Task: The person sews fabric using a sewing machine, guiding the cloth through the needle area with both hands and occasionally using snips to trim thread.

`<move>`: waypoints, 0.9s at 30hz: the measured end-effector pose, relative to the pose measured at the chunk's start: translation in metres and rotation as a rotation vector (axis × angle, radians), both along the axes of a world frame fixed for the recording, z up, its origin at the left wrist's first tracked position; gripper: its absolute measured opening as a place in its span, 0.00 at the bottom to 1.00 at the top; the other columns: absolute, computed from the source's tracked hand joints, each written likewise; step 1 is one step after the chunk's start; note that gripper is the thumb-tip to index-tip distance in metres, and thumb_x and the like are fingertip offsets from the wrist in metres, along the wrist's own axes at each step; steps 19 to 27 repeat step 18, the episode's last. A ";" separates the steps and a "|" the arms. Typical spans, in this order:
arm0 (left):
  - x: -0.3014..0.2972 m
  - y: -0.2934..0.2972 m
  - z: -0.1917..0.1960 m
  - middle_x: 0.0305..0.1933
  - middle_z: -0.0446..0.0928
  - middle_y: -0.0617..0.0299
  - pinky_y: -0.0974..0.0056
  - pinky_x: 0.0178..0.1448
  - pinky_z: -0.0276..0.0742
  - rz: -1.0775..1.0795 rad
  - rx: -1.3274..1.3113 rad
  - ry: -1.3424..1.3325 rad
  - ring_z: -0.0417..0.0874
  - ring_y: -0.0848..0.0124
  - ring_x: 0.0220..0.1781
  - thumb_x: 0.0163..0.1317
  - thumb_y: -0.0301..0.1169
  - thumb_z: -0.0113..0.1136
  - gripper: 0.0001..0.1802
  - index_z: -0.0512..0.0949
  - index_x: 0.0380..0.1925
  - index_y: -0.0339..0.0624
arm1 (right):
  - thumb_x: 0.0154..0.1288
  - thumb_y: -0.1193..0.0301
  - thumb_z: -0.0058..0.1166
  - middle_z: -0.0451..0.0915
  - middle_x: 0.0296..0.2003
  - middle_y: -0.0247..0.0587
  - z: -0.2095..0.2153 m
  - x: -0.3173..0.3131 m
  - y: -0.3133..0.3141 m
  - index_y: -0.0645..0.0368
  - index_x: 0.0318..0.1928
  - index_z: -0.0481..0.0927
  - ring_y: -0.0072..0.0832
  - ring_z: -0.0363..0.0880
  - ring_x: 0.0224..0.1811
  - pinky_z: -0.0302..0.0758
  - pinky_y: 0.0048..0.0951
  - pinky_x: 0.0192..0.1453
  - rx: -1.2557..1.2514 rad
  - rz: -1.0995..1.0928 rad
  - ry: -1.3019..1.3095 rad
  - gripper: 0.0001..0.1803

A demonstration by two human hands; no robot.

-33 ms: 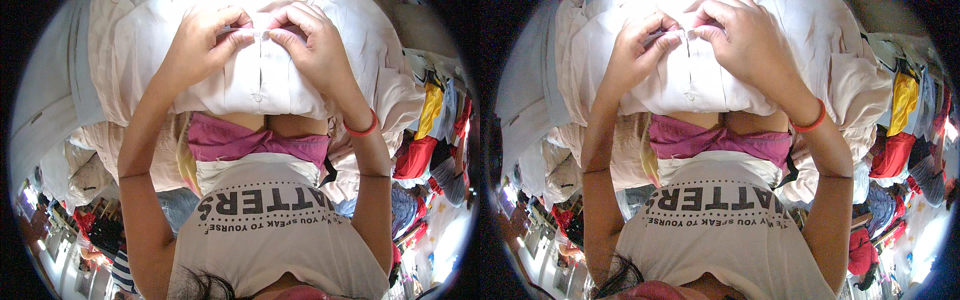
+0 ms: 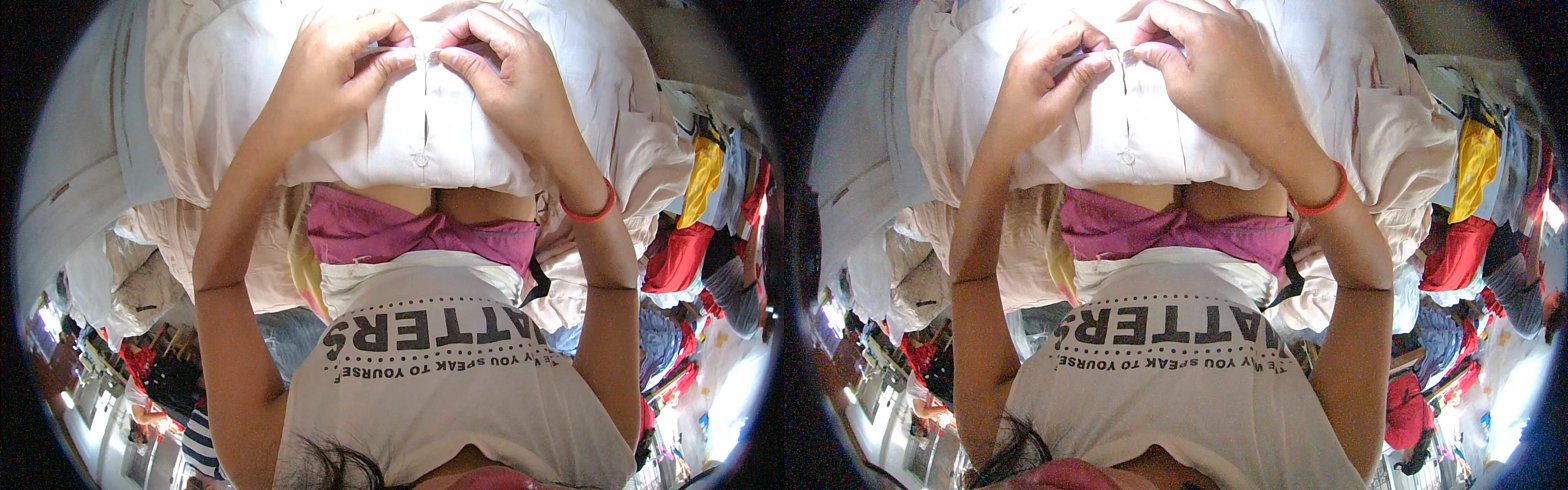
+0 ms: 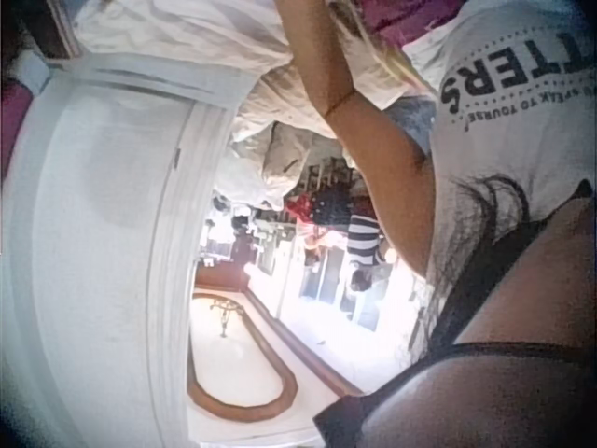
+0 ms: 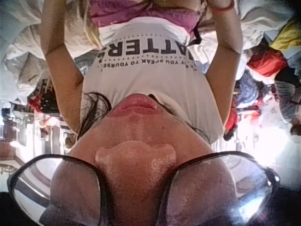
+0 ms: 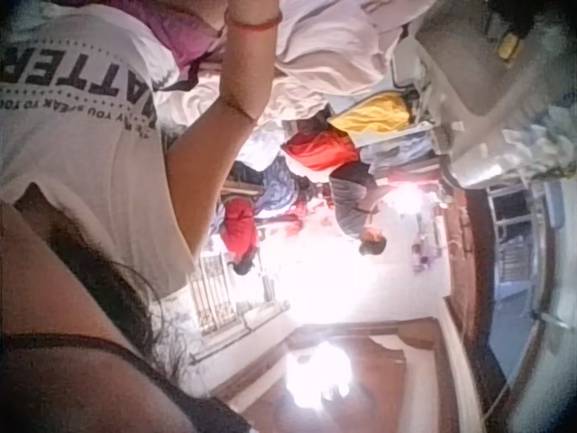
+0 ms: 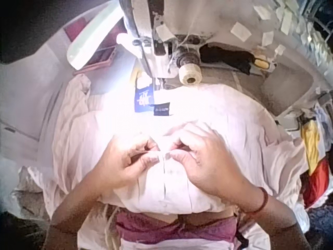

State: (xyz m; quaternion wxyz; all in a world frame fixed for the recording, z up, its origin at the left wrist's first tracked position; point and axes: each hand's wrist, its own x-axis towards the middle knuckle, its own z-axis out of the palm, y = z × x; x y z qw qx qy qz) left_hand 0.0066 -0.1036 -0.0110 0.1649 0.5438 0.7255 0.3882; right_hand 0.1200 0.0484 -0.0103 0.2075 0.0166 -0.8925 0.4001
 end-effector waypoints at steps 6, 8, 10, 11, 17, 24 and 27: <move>0.002 0.004 0.002 0.23 0.72 0.56 0.65 0.33 0.68 0.050 0.126 0.137 0.74 0.64 0.26 0.45 0.24 0.58 0.06 0.72 0.24 0.37 | 0.48 0.74 0.54 0.75 0.34 0.47 0.008 0.002 -0.004 0.62 0.27 0.74 0.43 0.72 0.37 0.67 0.35 0.44 0.050 -0.042 -0.055 0.06; 0.001 0.003 0.001 0.23 0.73 0.54 0.65 0.32 0.70 0.077 0.109 0.055 0.75 0.64 0.25 0.44 0.22 0.57 0.05 0.72 0.24 0.36 | 0.47 0.73 0.55 0.75 0.36 0.47 0.009 0.004 -0.006 0.61 0.28 0.74 0.41 0.72 0.39 0.67 0.36 0.45 0.100 -0.090 -0.082 0.06; 0.003 0.002 0.003 0.25 0.72 0.51 0.64 0.34 0.70 0.104 0.065 0.028 0.76 0.63 0.27 0.43 0.22 0.57 0.06 0.72 0.25 0.35 | 0.47 0.73 0.56 0.75 0.35 0.44 0.011 0.006 -0.010 0.60 0.29 0.76 0.39 0.72 0.39 0.67 0.35 0.44 0.169 -0.107 -0.055 0.07; 0.003 0.001 0.005 0.25 0.73 0.52 0.63 0.36 0.70 0.096 0.047 0.099 0.76 0.63 0.28 0.43 0.23 0.57 0.07 0.73 0.25 0.36 | 0.48 0.73 0.57 0.75 0.34 0.41 0.010 0.007 -0.013 0.59 0.31 0.77 0.36 0.72 0.38 0.67 0.33 0.43 0.215 -0.101 -0.015 0.07; 0.003 -0.002 -0.002 0.26 0.72 0.60 0.64 0.41 0.65 0.098 -0.007 0.331 0.72 0.64 0.32 0.44 0.31 0.62 0.10 0.73 0.25 0.40 | 0.49 0.70 0.57 0.75 0.35 0.37 0.009 0.015 -0.017 0.54 0.34 0.80 0.34 0.72 0.38 0.67 0.32 0.43 0.383 -0.125 -0.093 0.09; 0.003 -0.003 -0.003 0.27 0.72 0.60 0.64 0.42 0.64 0.105 -0.032 0.325 0.72 0.64 0.33 0.44 0.32 0.62 0.10 0.74 0.25 0.40 | 0.49 0.70 0.57 0.75 0.36 0.37 0.010 0.016 -0.017 0.54 0.35 0.80 0.35 0.72 0.39 0.68 0.31 0.44 0.418 -0.129 -0.108 0.10; 0.003 -0.003 -0.003 0.27 0.72 0.60 0.64 0.42 0.64 0.105 -0.032 0.325 0.72 0.64 0.33 0.44 0.32 0.62 0.10 0.74 0.25 0.40 | 0.49 0.70 0.57 0.75 0.36 0.37 0.010 0.016 -0.017 0.54 0.35 0.80 0.35 0.72 0.39 0.68 0.31 0.44 0.418 -0.129 -0.108 0.10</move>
